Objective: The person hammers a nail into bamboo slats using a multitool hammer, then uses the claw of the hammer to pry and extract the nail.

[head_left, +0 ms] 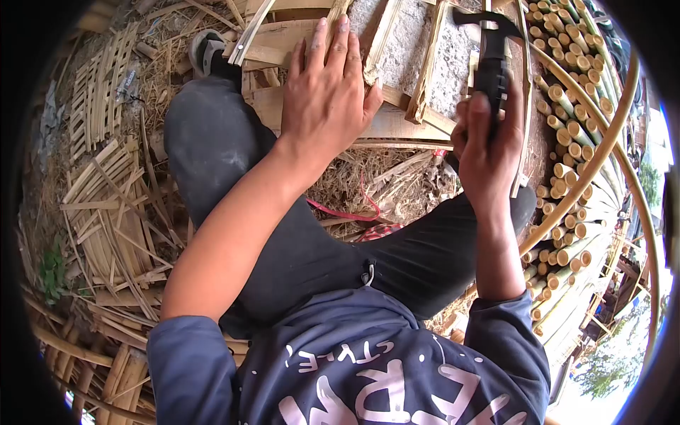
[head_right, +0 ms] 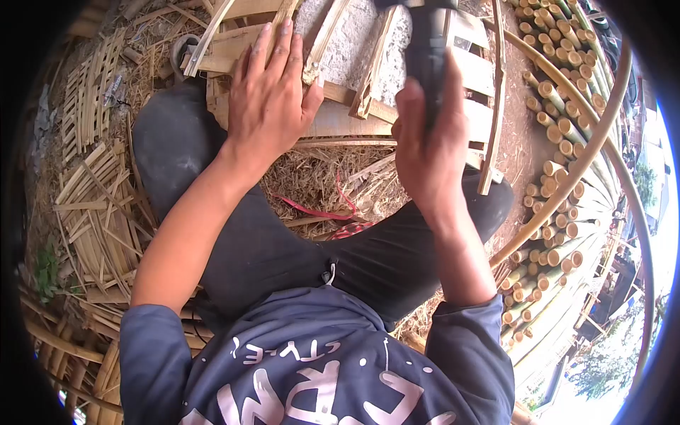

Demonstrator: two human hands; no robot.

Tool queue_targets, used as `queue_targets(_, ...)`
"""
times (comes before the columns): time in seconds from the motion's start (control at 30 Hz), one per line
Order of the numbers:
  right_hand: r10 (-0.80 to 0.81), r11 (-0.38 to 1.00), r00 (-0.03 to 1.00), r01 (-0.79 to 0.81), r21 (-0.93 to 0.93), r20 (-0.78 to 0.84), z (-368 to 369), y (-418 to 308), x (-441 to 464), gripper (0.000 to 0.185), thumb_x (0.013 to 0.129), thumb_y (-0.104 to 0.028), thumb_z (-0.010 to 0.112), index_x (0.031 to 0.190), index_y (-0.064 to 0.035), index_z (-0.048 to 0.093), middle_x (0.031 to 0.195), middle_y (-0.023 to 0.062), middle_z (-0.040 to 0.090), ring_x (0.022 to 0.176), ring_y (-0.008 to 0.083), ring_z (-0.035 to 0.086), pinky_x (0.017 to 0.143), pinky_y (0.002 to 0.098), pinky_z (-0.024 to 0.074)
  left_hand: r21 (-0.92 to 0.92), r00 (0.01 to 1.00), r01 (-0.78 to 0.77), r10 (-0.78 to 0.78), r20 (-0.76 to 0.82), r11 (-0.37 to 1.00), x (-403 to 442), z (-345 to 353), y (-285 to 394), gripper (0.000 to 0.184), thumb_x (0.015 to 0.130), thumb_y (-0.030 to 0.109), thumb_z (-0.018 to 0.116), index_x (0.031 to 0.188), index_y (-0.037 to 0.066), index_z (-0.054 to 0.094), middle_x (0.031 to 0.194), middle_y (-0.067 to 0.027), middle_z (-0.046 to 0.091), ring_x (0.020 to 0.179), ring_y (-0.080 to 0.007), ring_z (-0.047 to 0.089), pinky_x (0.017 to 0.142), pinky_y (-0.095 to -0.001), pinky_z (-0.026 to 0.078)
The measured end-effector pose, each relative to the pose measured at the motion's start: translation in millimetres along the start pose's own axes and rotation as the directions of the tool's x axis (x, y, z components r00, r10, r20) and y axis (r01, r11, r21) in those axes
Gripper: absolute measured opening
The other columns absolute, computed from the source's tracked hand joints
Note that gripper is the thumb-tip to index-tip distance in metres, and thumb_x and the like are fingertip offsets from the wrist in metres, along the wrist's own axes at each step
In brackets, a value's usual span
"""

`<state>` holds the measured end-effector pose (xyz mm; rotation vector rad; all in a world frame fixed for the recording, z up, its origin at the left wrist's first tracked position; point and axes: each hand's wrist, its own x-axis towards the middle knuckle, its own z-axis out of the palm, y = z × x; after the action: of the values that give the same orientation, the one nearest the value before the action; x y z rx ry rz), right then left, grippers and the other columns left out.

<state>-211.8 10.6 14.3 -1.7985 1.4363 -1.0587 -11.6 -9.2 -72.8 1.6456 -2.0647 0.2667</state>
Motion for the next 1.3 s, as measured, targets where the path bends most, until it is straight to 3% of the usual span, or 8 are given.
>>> queue_targets(0.03, -0.028, 0.928, 0.955, 0.135, -0.349, 0.297, -13, 3, 6, 0.047, 0.106, -0.016, 0.058, 0.150, -0.0010, 0.049, 0.081, 0.0087, 0.064, 0.057, 0.0090, 0.050, 0.053, 0.0277, 0.0430, -0.003, 1.000, 0.006, -0.006, -0.017, 1.000, 1, 1, -1, 0.066, 0.093, 0.037, 0.061, 0.138, -0.011, 0.058, 0.153, -0.0248, 0.050, 0.143, -0.0384, 0.046, 0.116, -0.0547, 0.037)
queue_targets(0.1, -0.146, 0.947, 0.940, 0.223, -0.232, 0.308, -10, 8, 2, 0.048, 0.106, -0.014, 0.058, 0.151, -0.0015, 0.048, 0.083, 0.0080, 0.065, 0.057, 0.0089, 0.051, 0.056, 0.0275, 0.0450, -0.022, 1.000, -0.003, 0.003, -0.012, 1.000, 0, 0, 3, 0.066, 0.093, 0.037, 0.060, 0.138, -0.010, 0.058, 0.153, -0.0245, 0.051, 0.143, -0.0383, 0.046, 0.116, -0.0543, 0.037)
queue_targets(0.17, 0.065, 0.998, 0.993, -0.065, -0.006, 0.102, -13, 5, -4, 0.051, 0.107, -0.015, 0.056, 0.154, -0.0011, 0.040, 0.077, 0.0092, 0.067, 0.055, 0.0150, 0.062, 0.053, 0.0280, 0.0480, -0.007, 1.000, 0.014, -0.014, -0.008, 1.000, 2, 1, 1, 0.066, 0.094, 0.038, 0.060, 0.139, -0.010, 0.058, 0.153, -0.0239, 0.051, 0.144, -0.0380, 0.046, 0.115, -0.0538, 0.038)
queue_targets(0.23, 0.073, 0.926, 0.993, -0.034, 0.377, -0.091, -2, -2, -5, 0.056, 0.112, -0.024, 0.048, 0.160, -0.0074, 0.026, 0.076, -0.0001, 0.054, 0.049, 0.0012, 0.039, 0.041, 0.0189, 0.0303, 0.012, 1.000, 0.018, -0.018, 0.006, 1.000, 1, 0, 1, 0.065, 0.094, 0.039, 0.060, 0.139, -0.009, 0.058, 0.154, -0.0231, 0.050, 0.144, -0.0375, 0.045, 0.115, -0.0538, 0.038)
queue_targets(0.53, -0.005, 0.924, 0.998, 0.028, 0.381, -0.059, -12, -8, 5, 0.060, 0.111, -0.024, 0.049, 0.162, -0.0044, 0.024, 0.072, 0.0006, 0.054, 0.049, 0.0018, 0.039, 0.043, 0.0193, 0.0292, -0.042, 0.999, 0.036, -0.035, 0.029, 0.998, 4, -1, 2, 0.070, 0.093, 0.041, 0.062, 0.141, -0.010, 0.056, 0.156, -0.0227, 0.047, 0.146, -0.0383, 0.042, 0.118, -0.0564, 0.034)
queue_targets(1.1, 0.011, 0.936, 0.999, -0.024, 0.352, 0.037, -3, -1, -5, 0.059, 0.111, -0.021, 0.049, 0.162, -0.0046, 0.025, 0.082, 0.0002, 0.060, 0.057, -0.0003, 0.043, 0.048, 0.0156, 0.0323, -0.014, 0.998, 0.036, -0.035, 0.044, 0.999, 4, -2, 3, 0.067, 0.092, 0.036, 0.058, 0.142, -0.008, 0.055, 0.155, -0.0232, 0.049, 0.146, -0.0390, 0.044, 0.118, -0.0571, 0.034)
queue_targets(1.2, 0.014, 1.000, 0.969, -0.014, -0.004, 0.248, -5, 4, -3, 0.057, 0.107, -0.012, 0.053, 0.160, -0.0037, 0.034, 0.076, 0.0049, 0.061, 0.063, 0.0075, 0.056, 0.055, 0.0243, 0.0447, 0.007, 0.999, 0.034, -0.034, 0.032, 0.999, 4, -3, 4, 0.066, 0.094, 0.038, 0.057, 0.142, -0.008, 0.056, 0.154, -0.0224, 0.050, 0.146, -0.0387, 0.044, 0.118, -0.0553, 0.035)
queue_targets(1.3, 0.020, 1.000, 0.986, -0.018, -0.013, 0.168, 0, 5, -7, 0.054, 0.104, -0.005, 0.054, 0.156, 0.0003, 0.039, 0.073, 0.0087, 0.062, 0.064, 0.0085, 0.057, 0.057, 0.0264, 0.0465, 0.023, 1.000, 0.023, -0.023, -0.002, 0.999, 4, -3, 3, 0.067, 0.098, 0.044, 0.055, 0.141, -0.007, 0.057, 0.152, -0.0214, 0.053, 0.144, -0.0387, 0.045, 0.117, -0.0518, 0.036)
